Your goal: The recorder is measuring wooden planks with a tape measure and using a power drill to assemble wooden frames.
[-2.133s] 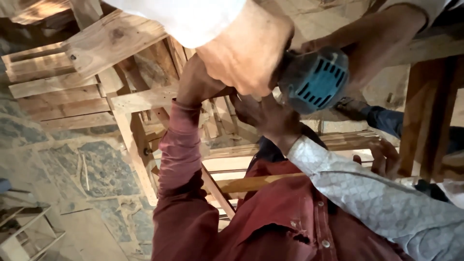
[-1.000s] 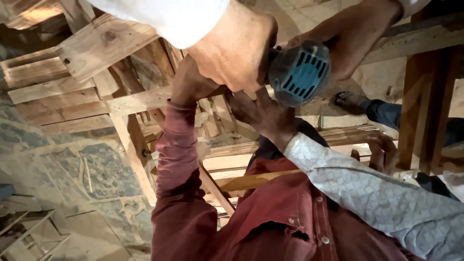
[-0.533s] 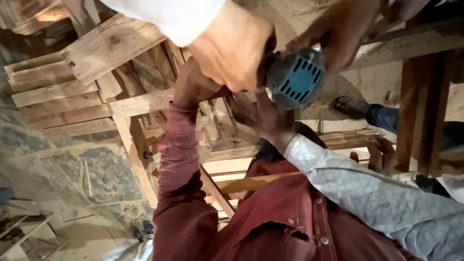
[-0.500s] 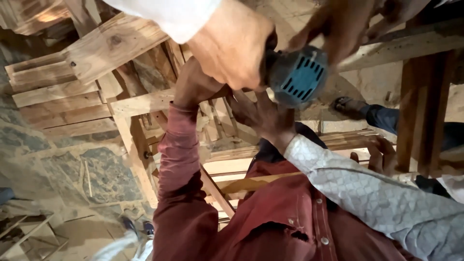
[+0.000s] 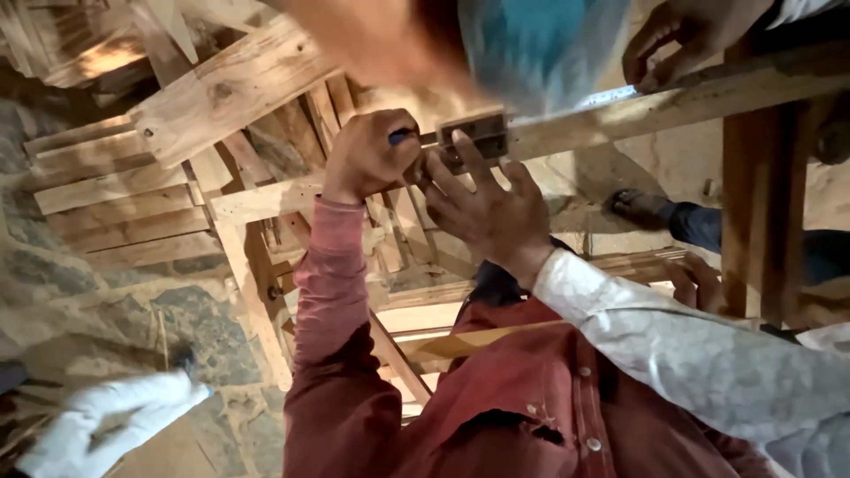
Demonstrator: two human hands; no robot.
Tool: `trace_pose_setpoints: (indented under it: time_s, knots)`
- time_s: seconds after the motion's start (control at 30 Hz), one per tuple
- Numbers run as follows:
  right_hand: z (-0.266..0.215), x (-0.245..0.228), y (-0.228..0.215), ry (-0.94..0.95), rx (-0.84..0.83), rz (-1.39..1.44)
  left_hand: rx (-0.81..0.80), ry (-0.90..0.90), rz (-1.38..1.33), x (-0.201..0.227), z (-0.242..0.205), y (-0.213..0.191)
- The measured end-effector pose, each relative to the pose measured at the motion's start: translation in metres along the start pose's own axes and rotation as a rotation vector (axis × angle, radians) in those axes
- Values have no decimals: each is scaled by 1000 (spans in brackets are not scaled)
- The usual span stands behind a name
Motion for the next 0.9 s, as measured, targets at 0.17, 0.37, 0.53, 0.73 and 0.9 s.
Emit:
trace_pose_setpoints:
  time_s: [0.17,0.37,0.53,0.73,0.9]
  knots:
    - [-12,-15,28,72,145,94,-44,-49,-8,-1,3,3]
    - [-76,-48,70,125,311,-212,1,11,25,-3,2,4]
    - [-184,-60,43,-53,628,-1278,0,-67,29,1,-1,5]
    - [-291,-71,10,-499,1159,-2468,-19,1,75,-17,6,13]
    - [-308,-81,-19,-594,1213,-2604,-15,-43,76,-15,4,11]
Point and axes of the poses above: each hand's wrist, its own z-axis towards the middle knuckle, its own y-axis out of the palm, x = y × z, the point moved 6 cm from there along z, towards the middle knuckle, and after that the axes turned 3 degrees about y, right-handed, at the moved point
